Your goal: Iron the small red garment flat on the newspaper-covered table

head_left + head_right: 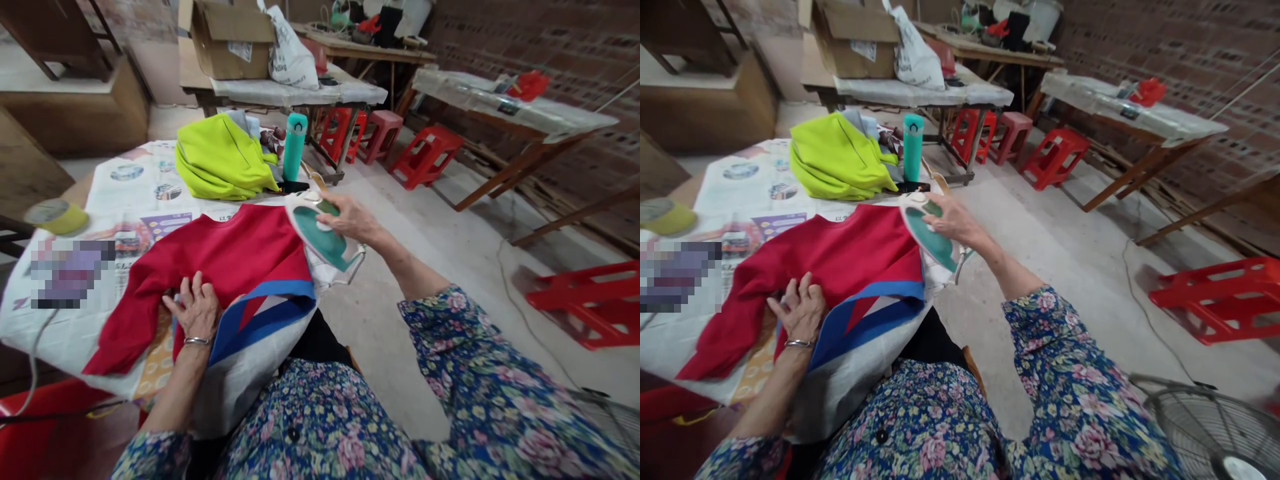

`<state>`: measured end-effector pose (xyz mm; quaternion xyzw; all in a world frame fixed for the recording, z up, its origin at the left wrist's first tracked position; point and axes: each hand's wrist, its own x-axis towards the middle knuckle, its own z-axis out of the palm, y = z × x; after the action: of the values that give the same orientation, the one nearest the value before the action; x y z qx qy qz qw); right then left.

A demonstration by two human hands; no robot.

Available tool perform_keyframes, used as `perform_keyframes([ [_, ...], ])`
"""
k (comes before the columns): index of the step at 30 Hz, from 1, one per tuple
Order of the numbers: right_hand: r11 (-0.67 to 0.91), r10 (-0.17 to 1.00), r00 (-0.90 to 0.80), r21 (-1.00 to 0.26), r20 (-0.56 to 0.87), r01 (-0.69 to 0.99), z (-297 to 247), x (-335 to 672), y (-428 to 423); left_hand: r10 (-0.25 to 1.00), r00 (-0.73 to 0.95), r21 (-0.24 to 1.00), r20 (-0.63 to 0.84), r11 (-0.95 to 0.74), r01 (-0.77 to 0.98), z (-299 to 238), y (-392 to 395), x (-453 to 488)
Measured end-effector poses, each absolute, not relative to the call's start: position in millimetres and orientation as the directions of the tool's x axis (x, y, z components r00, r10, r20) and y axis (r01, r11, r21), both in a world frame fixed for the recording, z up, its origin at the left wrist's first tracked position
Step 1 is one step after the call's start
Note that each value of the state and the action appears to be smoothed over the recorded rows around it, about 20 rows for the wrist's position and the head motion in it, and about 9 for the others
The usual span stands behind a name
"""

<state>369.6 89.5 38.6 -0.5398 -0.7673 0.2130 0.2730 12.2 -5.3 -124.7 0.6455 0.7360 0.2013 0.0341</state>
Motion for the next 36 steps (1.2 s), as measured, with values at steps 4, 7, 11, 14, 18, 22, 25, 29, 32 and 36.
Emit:
perform_keyframes([
  [4,0.537,0.802,-0.575,-0.615,0.162,0.577,42.0,309.2,101.2,0.978,-0.116,0.337,0.171,0.053,0.94,-134.9,-13.2,6.7],
  [7,0.601,0.711,-0.696,-0.6,0.101,0.528,41.3,271.1,108.1,0.987,-0.029,0.257,0.16,-0.014,0.966,-131.9,-34.3,6.7],
  [11,0.647,0.639,-0.768,-0.573,0.046,0.504,42.1,246.2,115.8,0.923,0.326,0.229,0.205,-0.37,0.901,-126.8,-63.3,18.8],
  [14,0.658,0.611,-0.791,-0.576,0.033,0.484,42.3,243.0,118.2,0.754,0.633,0.298,0.173,-0.653,0.696,-131.5,-72.0,34.6],
  [18,0.67,0.601,-0.799,-0.561,0.025,0.486,35.0,246.4,110.4,0.627,0.77,0.428,0.116,-0.732,0.531,-141.0,-72.9,52.8],
  [22,0.664,0.537,-0.842,-0.592,-0.047,0.457,19.7,255.0,93.0,0.64,0.758,0.498,0.13,-0.703,0.508,-140.8,-76.0,55.7],
  [25,0.63,0.489,-0.867,-0.649,-0.096,0.427,10.1,265.6,79.1,0.664,0.725,0.505,0.183,-0.696,0.51,-138.1,-81.6,49.8],
  [29,0.573,0.468,-0.876,-0.713,-0.12,0.404,5.4,281.2,71.2,0.769,0.554,0.42,0.32,-0.639,0.645,-140.3,-95.7,40.5],
  [32,0.568,0.503,-0.857,-0.703,-0.116,0.429,4.2,284.0,78.8,0.84,0.355,0.31,0.411,-0.495,0.812,-146.7,-110.4,37.8],
  [36,0.562,0.646,-0.762,-0.645,-0.05,0.518,1.8,268.3,103.9,0.843,0.311,0.229,0.439,-0.44,0.868,-155.3,-124.4,40.2],
])
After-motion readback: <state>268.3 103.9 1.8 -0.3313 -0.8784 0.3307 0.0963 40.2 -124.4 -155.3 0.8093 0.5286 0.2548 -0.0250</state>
